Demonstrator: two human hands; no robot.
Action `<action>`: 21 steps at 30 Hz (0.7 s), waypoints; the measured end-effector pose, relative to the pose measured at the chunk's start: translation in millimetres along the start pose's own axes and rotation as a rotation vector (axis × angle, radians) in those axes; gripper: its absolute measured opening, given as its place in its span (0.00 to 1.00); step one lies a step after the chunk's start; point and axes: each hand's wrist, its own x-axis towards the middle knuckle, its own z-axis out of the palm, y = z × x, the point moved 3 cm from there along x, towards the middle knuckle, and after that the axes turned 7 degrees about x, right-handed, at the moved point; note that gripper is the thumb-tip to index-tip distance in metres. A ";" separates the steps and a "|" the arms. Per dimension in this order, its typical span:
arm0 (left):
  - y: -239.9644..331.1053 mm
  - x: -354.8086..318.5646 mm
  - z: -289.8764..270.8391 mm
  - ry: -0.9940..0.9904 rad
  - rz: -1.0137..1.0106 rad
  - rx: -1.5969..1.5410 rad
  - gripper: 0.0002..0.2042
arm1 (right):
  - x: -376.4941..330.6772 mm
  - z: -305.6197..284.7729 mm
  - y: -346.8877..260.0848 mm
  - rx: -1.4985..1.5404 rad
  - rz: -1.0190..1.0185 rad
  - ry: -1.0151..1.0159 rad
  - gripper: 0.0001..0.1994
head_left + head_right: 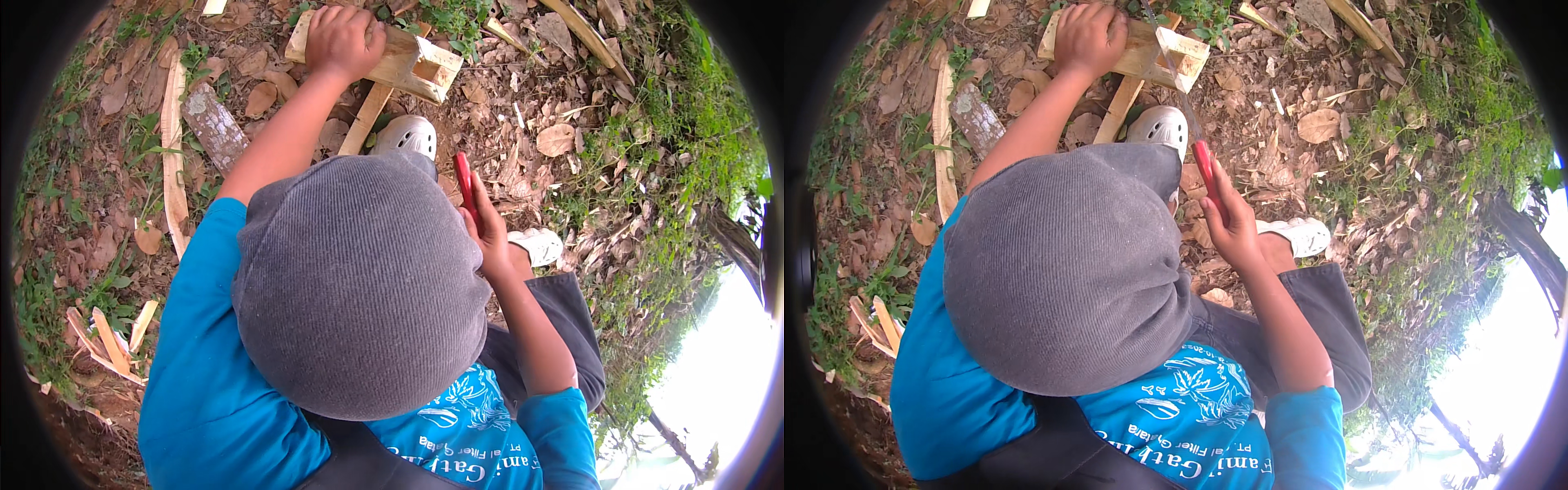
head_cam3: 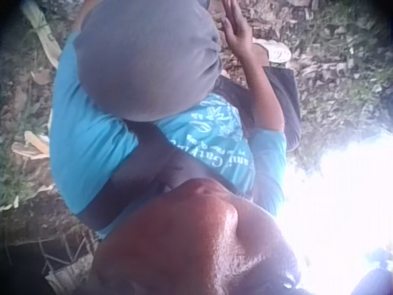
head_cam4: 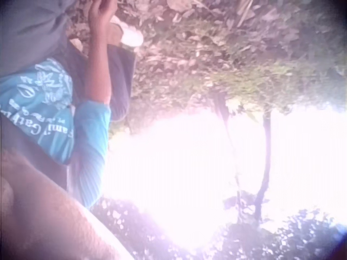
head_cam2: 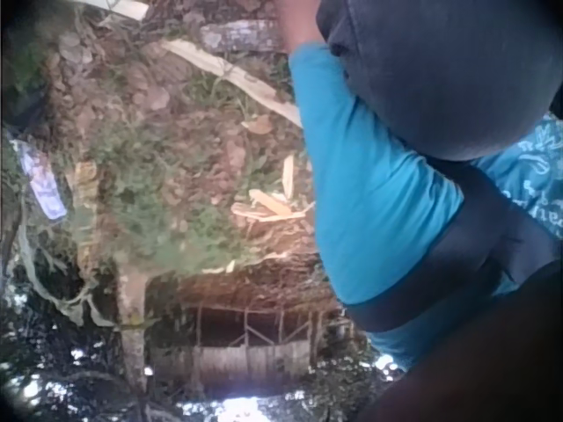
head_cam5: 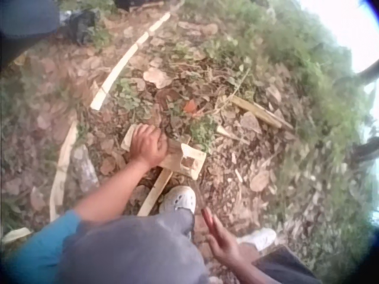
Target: The person sits on the ground and uses a red-handled knife to carve a rectangular wooden block. They hold the wood steady with their left hand and make repeated cutting motions with the knife in their right hand, removing shavings and shaping the block.
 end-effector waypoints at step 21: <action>-2.3 -4.3 11.0 -0.013 0.003 0.062 0.10 | 6.4 -8.1 -123.0 0.044 -0.128 0.135 0.27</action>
